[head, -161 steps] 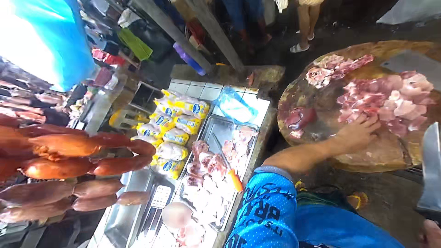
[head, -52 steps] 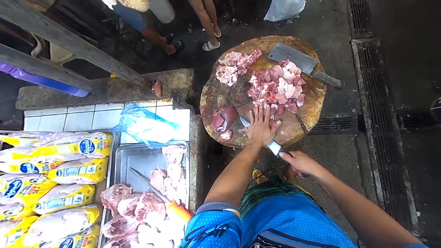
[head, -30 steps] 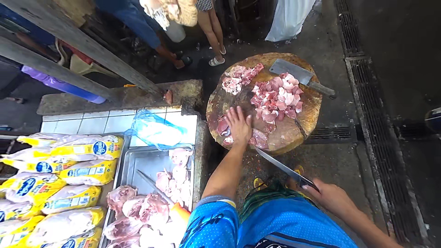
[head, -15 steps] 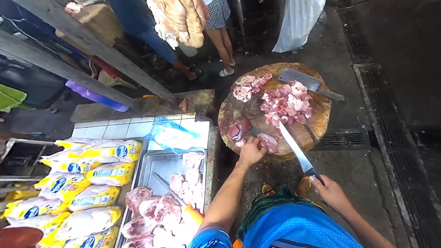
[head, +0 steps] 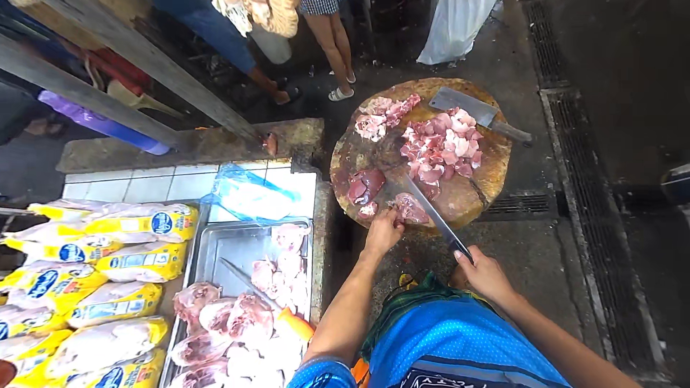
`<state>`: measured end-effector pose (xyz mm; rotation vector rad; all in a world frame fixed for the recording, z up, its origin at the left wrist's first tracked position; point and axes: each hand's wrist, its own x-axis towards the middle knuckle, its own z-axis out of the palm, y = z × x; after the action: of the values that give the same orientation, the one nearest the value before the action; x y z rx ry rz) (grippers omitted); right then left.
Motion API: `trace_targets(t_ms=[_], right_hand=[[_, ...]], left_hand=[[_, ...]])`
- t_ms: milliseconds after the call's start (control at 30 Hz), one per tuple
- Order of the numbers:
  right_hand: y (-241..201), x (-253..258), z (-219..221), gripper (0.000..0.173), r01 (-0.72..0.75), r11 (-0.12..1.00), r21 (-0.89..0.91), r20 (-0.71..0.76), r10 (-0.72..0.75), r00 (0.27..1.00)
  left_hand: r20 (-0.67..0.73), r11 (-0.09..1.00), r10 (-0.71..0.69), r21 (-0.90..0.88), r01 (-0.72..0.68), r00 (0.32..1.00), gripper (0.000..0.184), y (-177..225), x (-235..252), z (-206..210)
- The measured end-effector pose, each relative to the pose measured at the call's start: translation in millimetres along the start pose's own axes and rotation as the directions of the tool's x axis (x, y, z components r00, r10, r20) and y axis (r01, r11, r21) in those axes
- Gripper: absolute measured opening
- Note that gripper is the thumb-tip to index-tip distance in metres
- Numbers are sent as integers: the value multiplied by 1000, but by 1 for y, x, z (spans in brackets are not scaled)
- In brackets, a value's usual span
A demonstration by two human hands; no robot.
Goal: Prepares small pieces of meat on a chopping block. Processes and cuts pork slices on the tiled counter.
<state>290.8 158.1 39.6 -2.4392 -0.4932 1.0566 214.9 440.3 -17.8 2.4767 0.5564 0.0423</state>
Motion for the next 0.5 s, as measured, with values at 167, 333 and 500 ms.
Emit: trace_targets(t_ms=[167,333,500], right_hand=[[-20,7,10,56,61,989,-133,16,-59,998],[-22,12,22,57,36,983,-180,85,-21,996],[-16,-11,11,57,-38,951,-308,153,89,984]], left_hand=[[-37,998,-9,-57,7,999,11,-1,-11,7],[-49,993,-78,-91,74,996,13,4,-11,7],[-90,967,-252,-71,246,964,14,3,-7,-12]])
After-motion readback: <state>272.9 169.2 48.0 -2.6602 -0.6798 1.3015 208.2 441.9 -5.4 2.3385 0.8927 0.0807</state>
